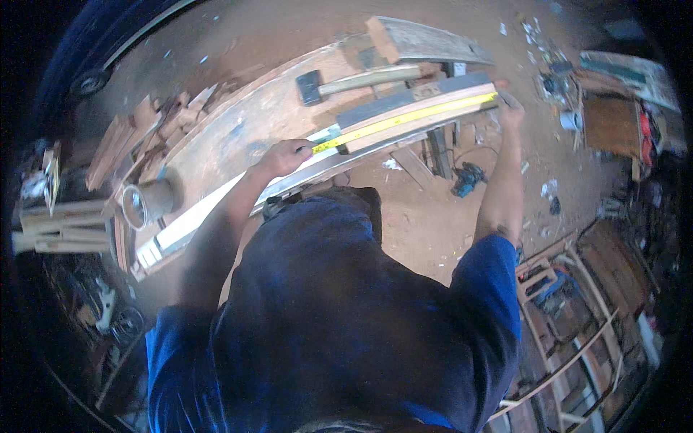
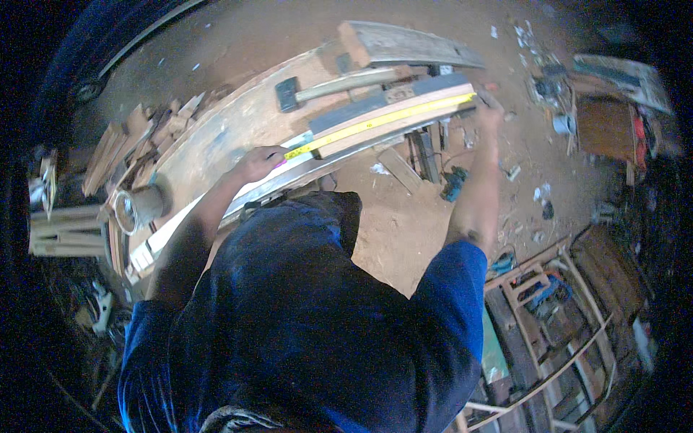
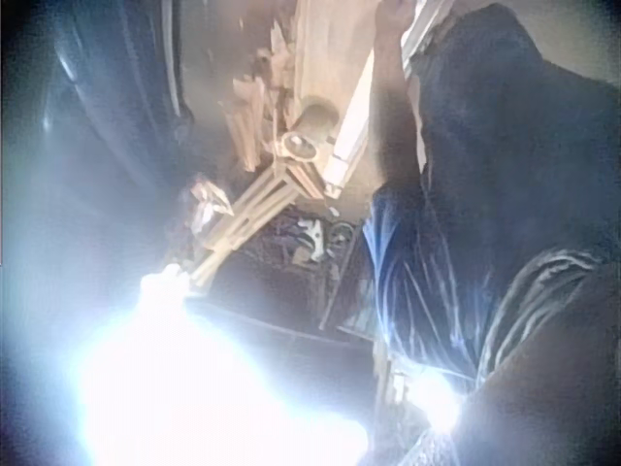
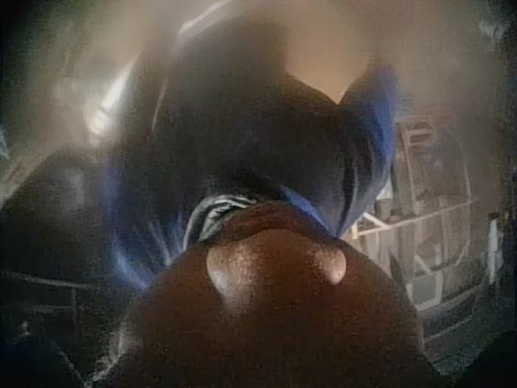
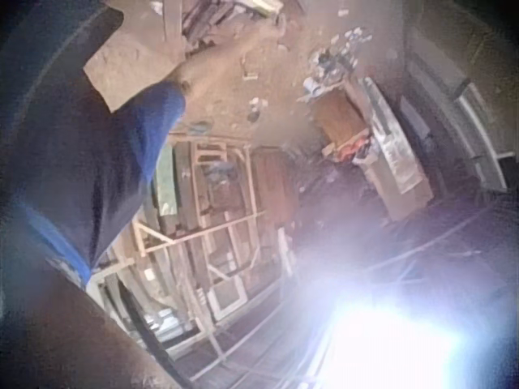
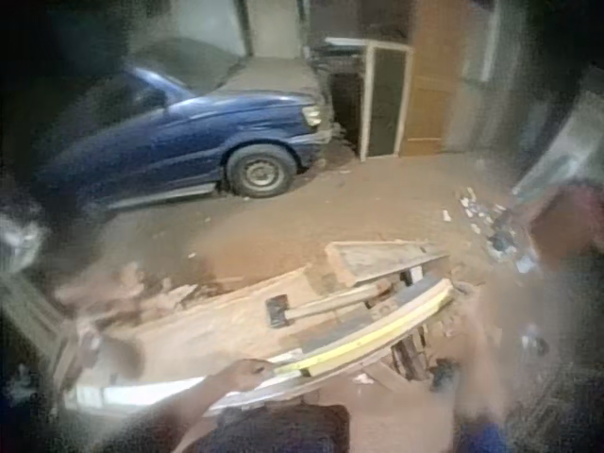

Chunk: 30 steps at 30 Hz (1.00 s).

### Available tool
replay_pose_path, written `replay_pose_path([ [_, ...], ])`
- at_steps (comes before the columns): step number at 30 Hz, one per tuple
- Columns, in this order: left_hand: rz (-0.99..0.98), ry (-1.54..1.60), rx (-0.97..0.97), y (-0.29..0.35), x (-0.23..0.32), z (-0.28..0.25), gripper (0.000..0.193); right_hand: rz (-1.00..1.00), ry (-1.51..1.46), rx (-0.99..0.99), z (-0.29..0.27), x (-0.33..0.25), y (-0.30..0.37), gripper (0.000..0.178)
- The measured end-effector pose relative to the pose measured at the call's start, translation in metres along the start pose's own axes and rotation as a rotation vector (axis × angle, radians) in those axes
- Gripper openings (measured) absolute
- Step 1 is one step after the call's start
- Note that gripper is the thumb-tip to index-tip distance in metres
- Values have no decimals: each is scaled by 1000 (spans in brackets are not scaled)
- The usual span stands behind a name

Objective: The person assembles a wooden structure by hammering nails into a metal frame and attaching wooden planks. They use a hammer to secure the components together, working on a cluttered workshop floor.

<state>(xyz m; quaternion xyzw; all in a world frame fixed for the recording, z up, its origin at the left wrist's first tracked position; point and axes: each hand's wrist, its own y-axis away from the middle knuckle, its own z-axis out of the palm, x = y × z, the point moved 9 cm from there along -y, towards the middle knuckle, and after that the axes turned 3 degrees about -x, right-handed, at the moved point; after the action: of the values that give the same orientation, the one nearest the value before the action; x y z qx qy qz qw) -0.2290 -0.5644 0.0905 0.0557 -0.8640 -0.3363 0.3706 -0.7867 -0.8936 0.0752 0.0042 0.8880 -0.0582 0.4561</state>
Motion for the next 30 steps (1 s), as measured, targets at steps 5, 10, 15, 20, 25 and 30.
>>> replay_pose_path([
  [5, -126, -43, -33, 15, -41, 13, 48, -4, 96, -11, 12, -36, 15, 24],
  [10, -120, -74, -38, 18, -51, 21, 48, 86, 106, -12, 12, -29, 16, 28],
  [15, -128, -55, -36, 17, -41, 21, 48, 17, 119, -1, 2, -23, 9, 28],
  [20, -122, -93, -44, 20, -44, 20, 46, 44, 134, 16, 6, -28, 12, 27],
  [25, -119, -28, -37, 20, -39, 19, 49, 2, 40, -1, 5, -22, 12, 27],
  [30, -126, -17, -20, 21, -43, 19, 49, 19, 51, 24, 8, -16, 12, 28],
])
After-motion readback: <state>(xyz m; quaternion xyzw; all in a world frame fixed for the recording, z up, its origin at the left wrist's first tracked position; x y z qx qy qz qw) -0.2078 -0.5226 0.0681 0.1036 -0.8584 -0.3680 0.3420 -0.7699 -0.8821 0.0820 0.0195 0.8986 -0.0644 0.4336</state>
